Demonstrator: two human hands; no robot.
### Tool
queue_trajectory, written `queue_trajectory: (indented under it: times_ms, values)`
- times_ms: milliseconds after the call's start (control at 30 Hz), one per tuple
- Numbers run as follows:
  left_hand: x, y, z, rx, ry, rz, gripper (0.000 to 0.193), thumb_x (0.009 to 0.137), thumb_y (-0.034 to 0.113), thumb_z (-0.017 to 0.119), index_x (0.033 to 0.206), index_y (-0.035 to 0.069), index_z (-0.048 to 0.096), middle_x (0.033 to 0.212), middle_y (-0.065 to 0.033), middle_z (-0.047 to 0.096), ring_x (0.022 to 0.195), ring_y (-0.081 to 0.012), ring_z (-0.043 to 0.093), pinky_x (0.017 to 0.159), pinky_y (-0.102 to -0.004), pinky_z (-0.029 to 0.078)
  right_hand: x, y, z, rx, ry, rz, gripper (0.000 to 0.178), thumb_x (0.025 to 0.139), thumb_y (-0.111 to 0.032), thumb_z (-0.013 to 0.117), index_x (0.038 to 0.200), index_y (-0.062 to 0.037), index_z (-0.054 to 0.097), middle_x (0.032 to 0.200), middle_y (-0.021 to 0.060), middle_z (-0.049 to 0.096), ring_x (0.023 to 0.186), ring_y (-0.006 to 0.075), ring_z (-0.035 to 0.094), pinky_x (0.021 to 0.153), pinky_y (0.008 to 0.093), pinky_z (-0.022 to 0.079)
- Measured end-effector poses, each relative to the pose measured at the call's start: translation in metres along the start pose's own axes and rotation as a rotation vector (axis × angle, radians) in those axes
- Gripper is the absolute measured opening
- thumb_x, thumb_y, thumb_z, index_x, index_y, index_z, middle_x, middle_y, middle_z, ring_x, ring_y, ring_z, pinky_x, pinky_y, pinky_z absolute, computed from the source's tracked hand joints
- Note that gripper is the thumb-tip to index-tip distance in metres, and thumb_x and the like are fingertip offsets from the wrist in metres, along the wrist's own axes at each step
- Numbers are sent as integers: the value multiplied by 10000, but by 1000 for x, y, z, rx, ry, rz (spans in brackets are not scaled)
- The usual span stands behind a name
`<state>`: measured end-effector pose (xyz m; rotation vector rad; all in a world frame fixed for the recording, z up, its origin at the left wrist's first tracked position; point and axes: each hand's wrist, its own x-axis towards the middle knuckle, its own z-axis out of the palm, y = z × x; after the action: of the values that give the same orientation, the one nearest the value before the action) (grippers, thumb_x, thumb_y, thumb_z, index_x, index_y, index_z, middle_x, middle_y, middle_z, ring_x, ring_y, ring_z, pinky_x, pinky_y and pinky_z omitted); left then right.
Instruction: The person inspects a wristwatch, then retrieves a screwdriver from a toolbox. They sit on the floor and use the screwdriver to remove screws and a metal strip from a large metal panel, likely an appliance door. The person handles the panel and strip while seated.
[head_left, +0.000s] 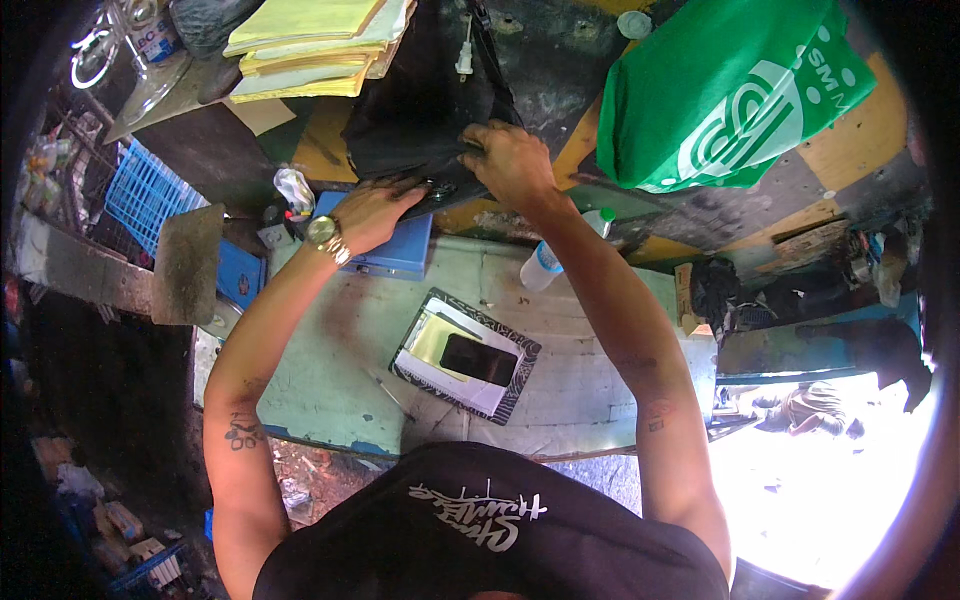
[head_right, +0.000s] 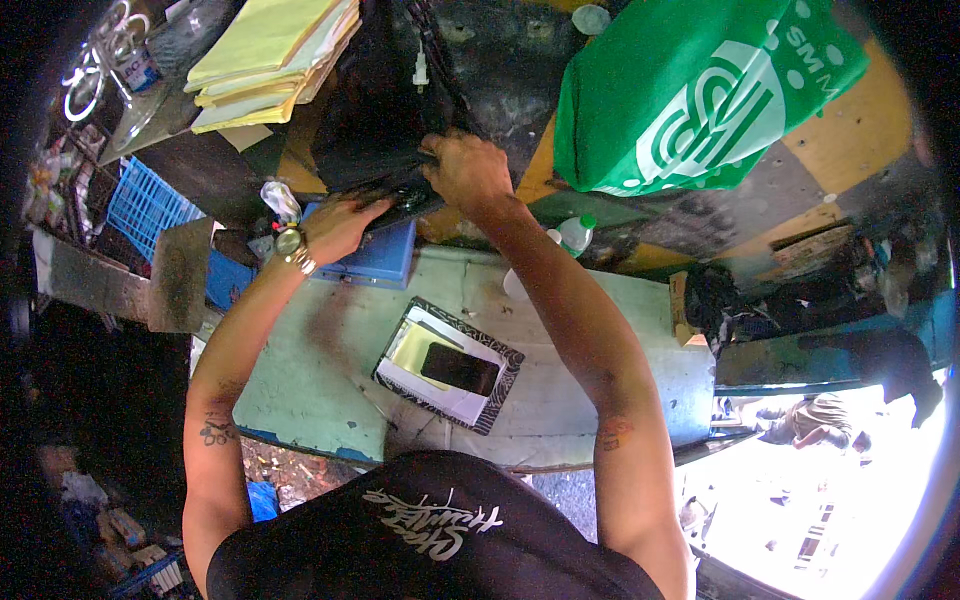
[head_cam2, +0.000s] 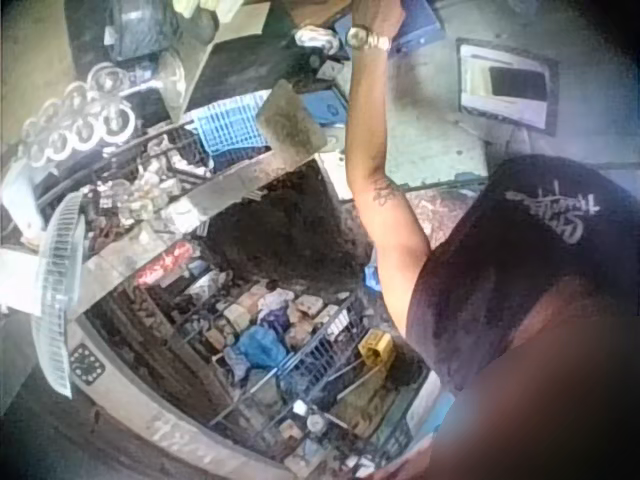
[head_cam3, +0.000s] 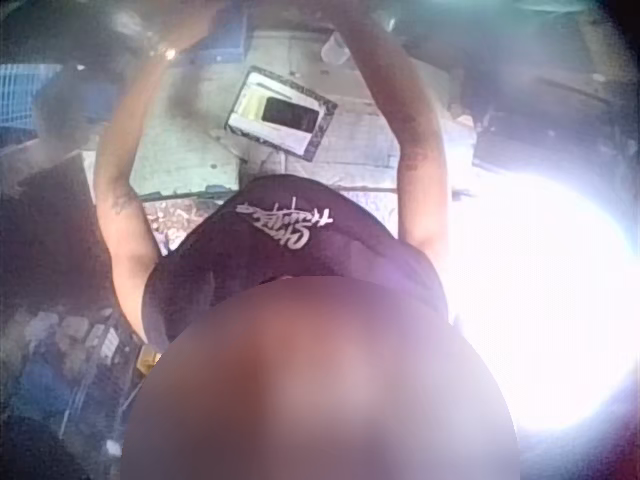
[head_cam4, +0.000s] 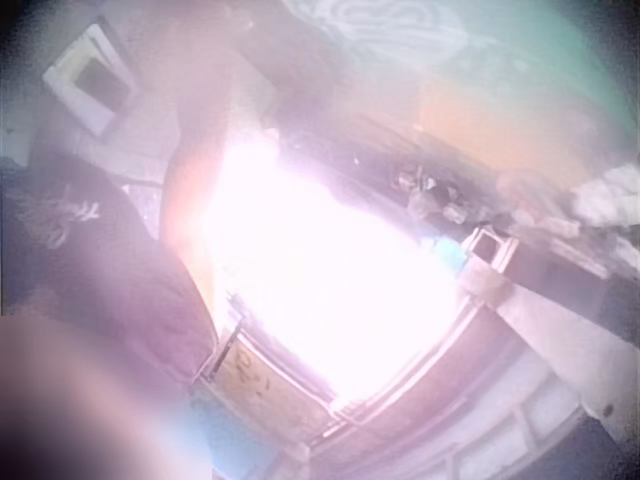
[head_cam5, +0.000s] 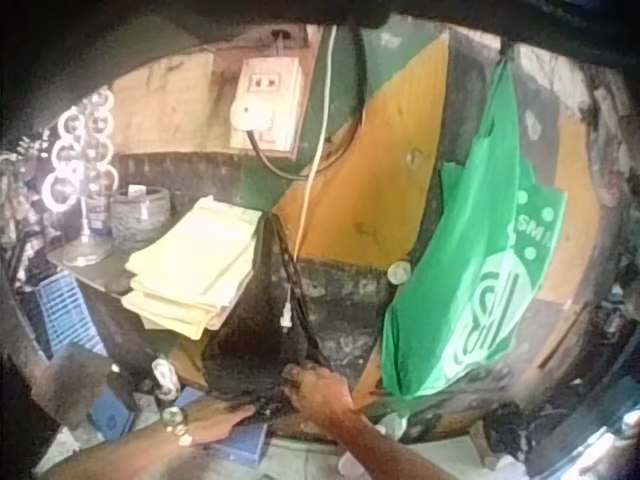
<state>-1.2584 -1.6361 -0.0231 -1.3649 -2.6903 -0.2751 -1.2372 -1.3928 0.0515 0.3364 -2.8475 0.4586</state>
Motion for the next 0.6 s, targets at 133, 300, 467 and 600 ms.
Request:
queue_trajectory:
  times_ms: [133,300,467,600]
  values:
    - [-39,16,2,-16,264,27,559,789,-36,602,1331,100,603,1386,-128,588,1272,-347,549,1077,-446,461,-24,10,7,391,172,14,351,877,-269,748,1190,-118,697,1052,134,726,924,284,705,817,385,550]
    - [-61,82,43,-306,415,-31,399,783,25,686,1175,96,691,1102,-114,695,1003,-336,635,861,-446,527,-89,35,46,832,478,425,325,922,-222,722,1193,-46,692,904,50,696,705,83,609,633,250,492]
    - [-10,127,93,-642,509,-317,247,912,115,675,1154,73,698,927,-152,700,791,-328,647,727,-430,525,-111,42,88,1123,197,587,268,914,-187,716,1102,5,718,878,32,683,732,91,593,654,245,468]
    - [31,135,92,-1241,555,-505,250,939,114,606,1157,20,685,1038,-182,730,941,-309,709,784,-382,533,-128,36,74,594,215,320,317,931,-234,704,1137,6,723,864,44,694,725,124,583,703,301,499]
